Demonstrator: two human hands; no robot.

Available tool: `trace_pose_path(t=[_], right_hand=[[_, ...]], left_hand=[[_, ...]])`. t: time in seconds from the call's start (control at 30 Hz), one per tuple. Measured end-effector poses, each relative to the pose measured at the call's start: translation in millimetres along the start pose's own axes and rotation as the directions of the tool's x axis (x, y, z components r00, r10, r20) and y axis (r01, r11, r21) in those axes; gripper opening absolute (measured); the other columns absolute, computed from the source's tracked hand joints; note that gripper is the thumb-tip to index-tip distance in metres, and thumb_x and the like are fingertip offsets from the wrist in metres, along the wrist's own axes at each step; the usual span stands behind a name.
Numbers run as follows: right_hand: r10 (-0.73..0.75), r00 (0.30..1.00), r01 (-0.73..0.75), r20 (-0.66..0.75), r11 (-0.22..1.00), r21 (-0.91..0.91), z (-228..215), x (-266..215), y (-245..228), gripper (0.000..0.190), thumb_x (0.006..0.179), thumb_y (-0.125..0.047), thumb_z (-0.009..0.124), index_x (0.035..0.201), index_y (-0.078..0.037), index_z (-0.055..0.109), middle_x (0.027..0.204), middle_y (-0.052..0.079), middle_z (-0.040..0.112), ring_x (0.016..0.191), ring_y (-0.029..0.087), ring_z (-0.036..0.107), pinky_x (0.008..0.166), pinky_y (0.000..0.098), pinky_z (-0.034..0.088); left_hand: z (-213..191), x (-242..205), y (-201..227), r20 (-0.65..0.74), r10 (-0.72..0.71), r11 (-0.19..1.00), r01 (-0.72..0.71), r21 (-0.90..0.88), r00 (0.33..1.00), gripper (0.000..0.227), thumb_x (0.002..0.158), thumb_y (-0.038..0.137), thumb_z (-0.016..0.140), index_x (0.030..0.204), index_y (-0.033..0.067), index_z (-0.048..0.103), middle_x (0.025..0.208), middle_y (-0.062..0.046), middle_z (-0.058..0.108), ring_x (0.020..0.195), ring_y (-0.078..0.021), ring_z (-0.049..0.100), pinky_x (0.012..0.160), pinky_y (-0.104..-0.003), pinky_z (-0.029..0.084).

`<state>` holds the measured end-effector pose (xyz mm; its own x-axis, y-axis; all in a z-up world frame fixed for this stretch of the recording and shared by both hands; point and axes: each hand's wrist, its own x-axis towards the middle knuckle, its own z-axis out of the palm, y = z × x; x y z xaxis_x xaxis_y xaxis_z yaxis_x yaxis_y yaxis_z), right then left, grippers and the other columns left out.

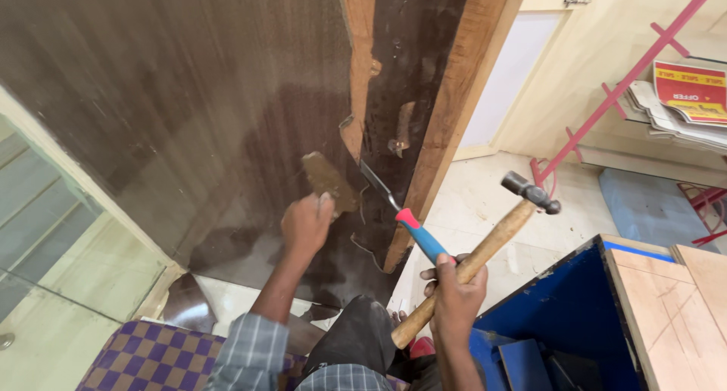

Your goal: The person uses a chisel and hammer to remove a damaged section of dark wood veneer from a vertical wooden panel. They repeatedly strike the chisel to pry off pieces of the veneer, which fall to the floor.

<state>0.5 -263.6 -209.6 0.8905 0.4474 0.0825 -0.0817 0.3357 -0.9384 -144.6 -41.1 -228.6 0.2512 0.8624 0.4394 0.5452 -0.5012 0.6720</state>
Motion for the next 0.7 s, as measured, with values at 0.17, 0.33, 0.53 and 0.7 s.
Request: trace_pose_path(t=[0.17,0.33,0.53,0.7], right_hand=[[0.040,0.999,-0.036,-0.036,0.995,0.094,-9,12,10,0.028,0.095,-0.007,0.065,0.110,-0.002,0.042,0.087,0.013,0.059,0.064,0.020,0.067,0.045,0.0281,0.047],[0.049,0.996,-0.040,-0.075,0.992,0.121,-24,30,16,0.027,0.096,-0.009,0.065,0.110,-0.004,0.043,0.085,0.010,0.058,0.062,0.018,0.064,0.046,0.0272,0.047],[-0.013,0.994,0.029,-0.113,0.990,0.141,-43,43,3,0.024,0.099,-0.008,0.065,0.107,-0.006,0.043,0.083,0.009,0.056,0.062,0.018,0.063,0.047,0.0266,0.047],[-0.010,0.996,0.026,-0.090,0.982,0.189,-65,51,16,0.020,0.101,-0.009,0.062,0.105,-0.007,0.043,0.081,0.007,0.055,0.061,0.015,0.059,0.047,0.0257,0.047]], left_hand=[[-12,-33,-102,0.024,-0.219,0.969,0.221,-0.110,0.975,0.043,0.102,0.043,0.054,0.099,0.0032,0.069,0.084,-0.022,0.073,0.081,-0.0416,0.072,0.074,-0.052,0.053],[-10,-52,-151,-0.083,-0.310,0.937,0.289,-0.195,0.947,0.071,0.089,0.036,0.074,0.137,-0.0062,0.042,0.109,-0.020,0.070,0.090,-0.0337,0.069,0.078,-0.044,0.052],[51,-52,-79,0.186,-0.050,0.874,0.133,-0.468,0.981,0.037,0.098,0.037,0.069,0.116,0.0052,0.075,0.108,-0.010,0.076,0.101,-0.0199,0.073,0.090,-0.036,0.056],[125,-59,47,0.598,0.182,0.553,0.422,-0.719,0.780,0.053,0.101,0.039,0.062,0.140,0.0054,0.054,0.128,-0.008,0.069,0.119,-0.0144,0.064,0.100,-0.031,0.052]])
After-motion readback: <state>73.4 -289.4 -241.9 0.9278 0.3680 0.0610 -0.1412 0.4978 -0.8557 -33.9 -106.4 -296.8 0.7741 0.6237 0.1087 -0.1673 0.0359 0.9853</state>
